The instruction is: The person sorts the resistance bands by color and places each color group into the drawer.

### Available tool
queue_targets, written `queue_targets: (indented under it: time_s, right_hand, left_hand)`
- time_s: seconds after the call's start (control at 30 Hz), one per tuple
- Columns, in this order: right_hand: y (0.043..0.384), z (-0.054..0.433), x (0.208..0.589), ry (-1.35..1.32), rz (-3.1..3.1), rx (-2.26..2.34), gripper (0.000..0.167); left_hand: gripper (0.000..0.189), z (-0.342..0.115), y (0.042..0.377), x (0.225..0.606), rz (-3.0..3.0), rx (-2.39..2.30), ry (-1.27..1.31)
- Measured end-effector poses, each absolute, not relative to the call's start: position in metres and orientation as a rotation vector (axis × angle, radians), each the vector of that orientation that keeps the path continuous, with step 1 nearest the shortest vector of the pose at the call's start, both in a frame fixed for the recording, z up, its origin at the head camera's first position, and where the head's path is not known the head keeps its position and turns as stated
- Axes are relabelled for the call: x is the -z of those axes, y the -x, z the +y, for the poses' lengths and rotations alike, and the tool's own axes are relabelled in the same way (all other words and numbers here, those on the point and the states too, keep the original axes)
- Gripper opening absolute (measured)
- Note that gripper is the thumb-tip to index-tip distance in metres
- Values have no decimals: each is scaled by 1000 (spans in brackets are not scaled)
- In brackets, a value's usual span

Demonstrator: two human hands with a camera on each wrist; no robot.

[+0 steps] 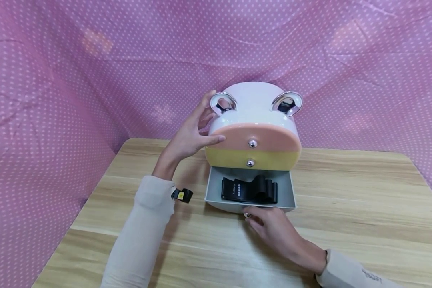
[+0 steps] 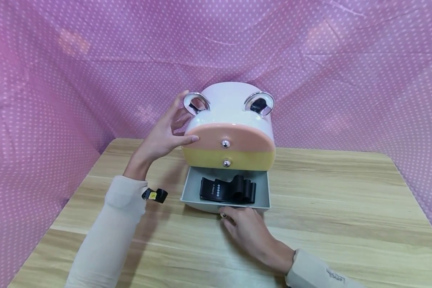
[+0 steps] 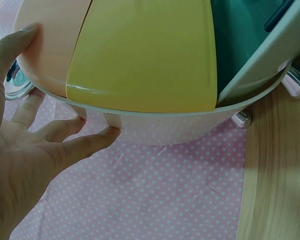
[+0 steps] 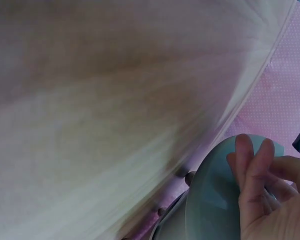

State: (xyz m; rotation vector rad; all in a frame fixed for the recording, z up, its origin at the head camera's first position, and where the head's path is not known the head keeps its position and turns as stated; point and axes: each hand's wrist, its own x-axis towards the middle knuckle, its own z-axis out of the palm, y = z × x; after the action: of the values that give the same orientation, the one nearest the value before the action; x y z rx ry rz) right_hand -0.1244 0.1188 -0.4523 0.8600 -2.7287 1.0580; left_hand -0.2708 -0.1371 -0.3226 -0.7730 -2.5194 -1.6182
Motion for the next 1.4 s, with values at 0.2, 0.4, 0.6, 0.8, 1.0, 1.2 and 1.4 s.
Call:
queue_targets:
  time_s: [0.2,0.4,0.6,0.8,1.0,1.2,1.4]
  right_hand:
    - [137,117,455,-840,-2649,-1006,20]
    - [154,114,455,-828,-2577,-942,17]
    - [173,114,453,-788,-2581,-912,15]
    - [192,112,454,-771,-2540,-889,13]
    - [201,111,455,-727,-2535,-892,11]
    - [203,109,454,-696,-2546,-870,8]
    - [204,108,454,-679,-2545,-880,8]
  left_hand:
    - [113,-138,271,323,-2527,1631,763]
    - [113,-138,271,323,-2522,1626,774]
    - [113,-138,271,323,-2522,1628,774]
    - [113,-138,270,323,-2533,1622,761]
    - [112,-137,271,323,-2520,1640,783]
    - [112,-138,271,322,-2504,1651,807]
    - [112,-139,270,321,-2493,1701,831]
